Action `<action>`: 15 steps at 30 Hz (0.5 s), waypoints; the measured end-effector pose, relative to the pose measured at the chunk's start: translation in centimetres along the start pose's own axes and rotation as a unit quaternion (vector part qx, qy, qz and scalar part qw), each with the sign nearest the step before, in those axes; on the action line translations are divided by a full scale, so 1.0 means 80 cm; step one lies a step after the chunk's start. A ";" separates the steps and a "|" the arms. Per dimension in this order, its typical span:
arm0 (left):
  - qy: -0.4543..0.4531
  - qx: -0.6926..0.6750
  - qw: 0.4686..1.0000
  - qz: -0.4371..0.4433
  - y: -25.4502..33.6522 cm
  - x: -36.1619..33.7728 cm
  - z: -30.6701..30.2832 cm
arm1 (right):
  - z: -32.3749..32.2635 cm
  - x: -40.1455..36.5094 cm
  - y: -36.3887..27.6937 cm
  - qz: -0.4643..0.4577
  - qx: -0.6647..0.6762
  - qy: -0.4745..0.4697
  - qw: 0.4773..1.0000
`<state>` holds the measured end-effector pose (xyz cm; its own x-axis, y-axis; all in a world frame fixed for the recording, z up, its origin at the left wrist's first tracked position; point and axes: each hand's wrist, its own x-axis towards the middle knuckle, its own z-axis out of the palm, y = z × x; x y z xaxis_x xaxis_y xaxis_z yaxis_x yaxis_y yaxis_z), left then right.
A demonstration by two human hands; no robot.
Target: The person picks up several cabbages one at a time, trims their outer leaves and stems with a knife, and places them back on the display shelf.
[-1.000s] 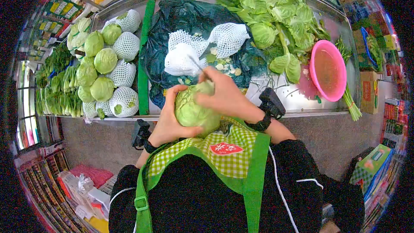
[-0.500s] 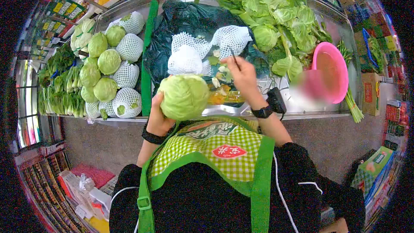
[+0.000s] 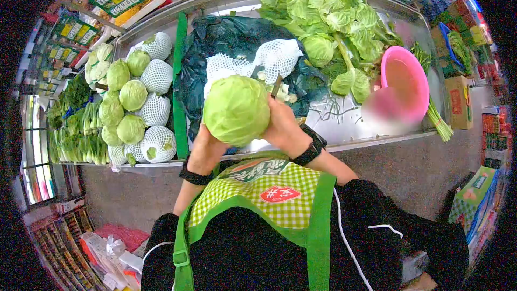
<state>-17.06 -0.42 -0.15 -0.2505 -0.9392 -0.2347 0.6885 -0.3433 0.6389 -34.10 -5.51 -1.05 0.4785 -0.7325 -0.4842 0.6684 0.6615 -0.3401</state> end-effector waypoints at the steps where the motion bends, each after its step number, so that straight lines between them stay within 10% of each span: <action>1: -0.034 -0.007 0.999 0.016 -0.009 0.001 -0.003 | -0.006 0.001 0.006 -0.024 -0.046 0.026 0.998; 6: -0.026 -0.168 0.985 -0.016 0.001 -0.001 -0.003 | 0.011 -0.025 0.000 -0.162 -0.396 0.077 0.901; 15: -0.013 -0.195 0.980 -0.022 0.006 -0.006 -0.006 | 0.022 -0.044 -0.003 -0.366 -0.460 0.025 0.809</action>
<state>-16.29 -0.16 -0.13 -0.2991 -0.9249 -0.2347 0.8836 -0.3613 0.2979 -34.92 -3.34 2.17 0.1073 -0.9897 0.0943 0.0450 -0.0900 -0.9949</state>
